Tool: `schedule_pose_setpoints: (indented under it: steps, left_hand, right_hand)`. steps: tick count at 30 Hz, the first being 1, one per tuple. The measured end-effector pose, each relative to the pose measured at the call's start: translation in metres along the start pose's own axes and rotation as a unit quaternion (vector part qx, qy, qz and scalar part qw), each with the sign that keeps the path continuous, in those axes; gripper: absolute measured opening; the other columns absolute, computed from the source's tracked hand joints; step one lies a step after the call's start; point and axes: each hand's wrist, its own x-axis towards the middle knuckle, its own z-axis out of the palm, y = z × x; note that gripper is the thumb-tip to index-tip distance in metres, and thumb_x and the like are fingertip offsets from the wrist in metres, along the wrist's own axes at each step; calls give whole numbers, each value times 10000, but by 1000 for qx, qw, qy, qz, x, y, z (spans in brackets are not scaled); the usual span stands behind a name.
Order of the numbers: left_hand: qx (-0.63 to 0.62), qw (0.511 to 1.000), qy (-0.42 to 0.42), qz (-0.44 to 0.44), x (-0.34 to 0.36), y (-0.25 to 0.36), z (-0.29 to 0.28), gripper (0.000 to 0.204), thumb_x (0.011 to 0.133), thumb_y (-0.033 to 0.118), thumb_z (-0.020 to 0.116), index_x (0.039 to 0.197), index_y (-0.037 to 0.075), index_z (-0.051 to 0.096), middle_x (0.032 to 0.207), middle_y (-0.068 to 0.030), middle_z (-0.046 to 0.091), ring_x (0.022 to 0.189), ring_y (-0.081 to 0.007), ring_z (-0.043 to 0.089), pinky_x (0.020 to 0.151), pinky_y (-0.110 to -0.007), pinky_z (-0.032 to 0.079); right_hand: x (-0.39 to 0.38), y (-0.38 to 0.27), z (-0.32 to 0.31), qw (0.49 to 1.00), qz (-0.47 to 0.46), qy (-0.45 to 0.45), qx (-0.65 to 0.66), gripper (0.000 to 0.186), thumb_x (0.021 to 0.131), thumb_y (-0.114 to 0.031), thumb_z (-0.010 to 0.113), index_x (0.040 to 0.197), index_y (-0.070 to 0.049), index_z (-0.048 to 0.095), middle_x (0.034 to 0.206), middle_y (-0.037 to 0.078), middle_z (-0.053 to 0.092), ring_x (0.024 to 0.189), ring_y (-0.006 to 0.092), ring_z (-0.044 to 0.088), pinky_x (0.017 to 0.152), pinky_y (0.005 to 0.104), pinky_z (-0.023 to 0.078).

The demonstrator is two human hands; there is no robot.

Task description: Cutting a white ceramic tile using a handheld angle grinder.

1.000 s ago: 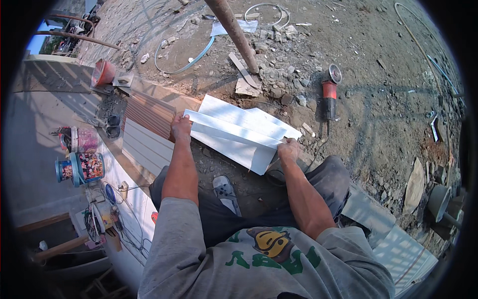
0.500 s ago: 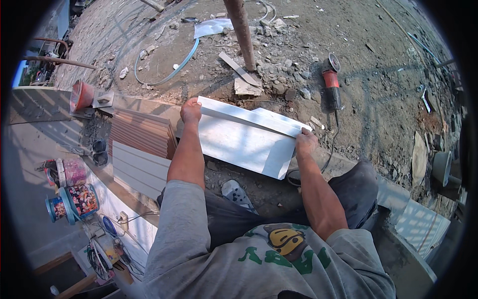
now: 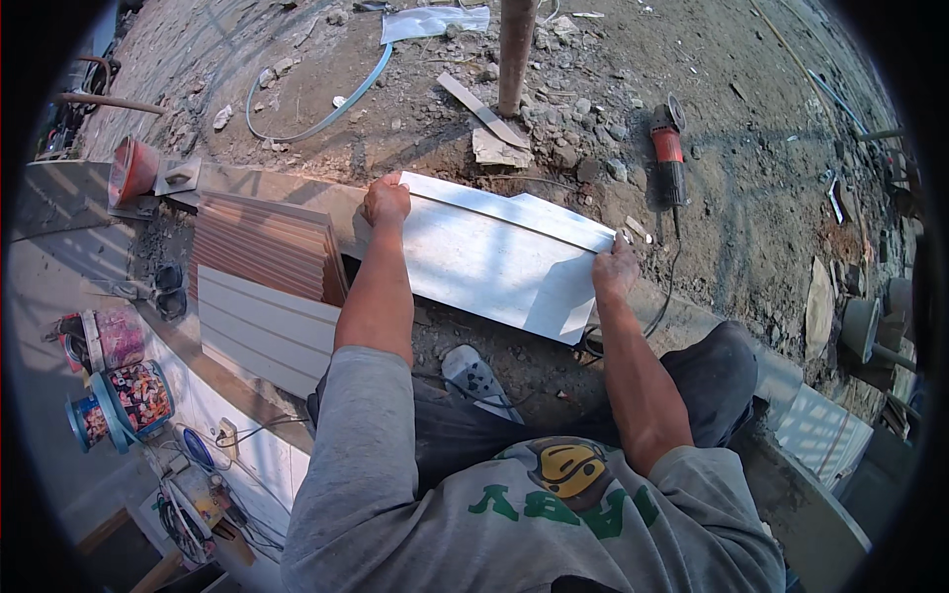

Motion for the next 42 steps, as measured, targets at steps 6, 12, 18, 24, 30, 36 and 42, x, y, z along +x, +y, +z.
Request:
schedule_pose_setpoints:
  steps: [6,12,18,24,30,36,42]
  left_hand:
    - [54,998,11,-13,-12,16,9,283,854,287,666,1134,247,687,1117,-3,695,1085,-198,629,960,-327,439]
    - [-4,1000,7,14,12,-3,24,280,860,281,657,1137,252,685,1122,-18,693,1076,-205,633,942,-330,454]
    - [-11,999,23,22,4,8,33,273,863,285,644,1125,227,693,1114,-51,693,1059,-226,642,934,-344,465]
    - [28,999,14,12,-3,35,49,271,859,300,635,1113,229,701,1114,-69,691,1061,-240,642,925,-356,479]
    - [-18,999,29,28,72,-39,58,255,847,310,655,1082,233,716,1112,-58,693,1071,-244,639,936,-357,478]
    - [-2,1000,1,14,39,-6,55,230,849,333,666,1061,261,720,1108,-39,696,1064,-239,640,941,-361,470]
    - [121,992,13,-22,10,30,38,216,862,352,658,1068,308,704,1145,-13,679,1131,-214,599,1001,-409,377]
  right_hand:
    - [12,10,-17,999,4,-33,-11,366,776,-134,643,1131,-47,660,990,192,677,939,347,654,848,424,504]
    - [25,15,-16,991,36,-69,113,359,773,-209,689,1101,-63,686,935,161,697,884,310,663,838,386,493]
    - [39,12,-27,991,43,-104,72,373,775,-216,689,1119,-72,686,985,163,704,937,301,672,863,373,495]
    - [53,56,-6,990,21,-28,135,297,801,-165,678,1059,-21,705,864,141,717,792,243,689,769,348,530]
    - [77,35,-21,922,138,-200,302,171,826,-28,667,980,34,709,715,77,670,541,106,607,519,221,503]
    - [84,40,-27,913,160,-226,299,88,836,-40,670,889,27,691,689,71,663,521,115,613,499,228,506]
    - [80,40,-25,924,165,-218,266,78,840,-59,674,844,18,687,678,76,662,517,119,619,486,234,510]
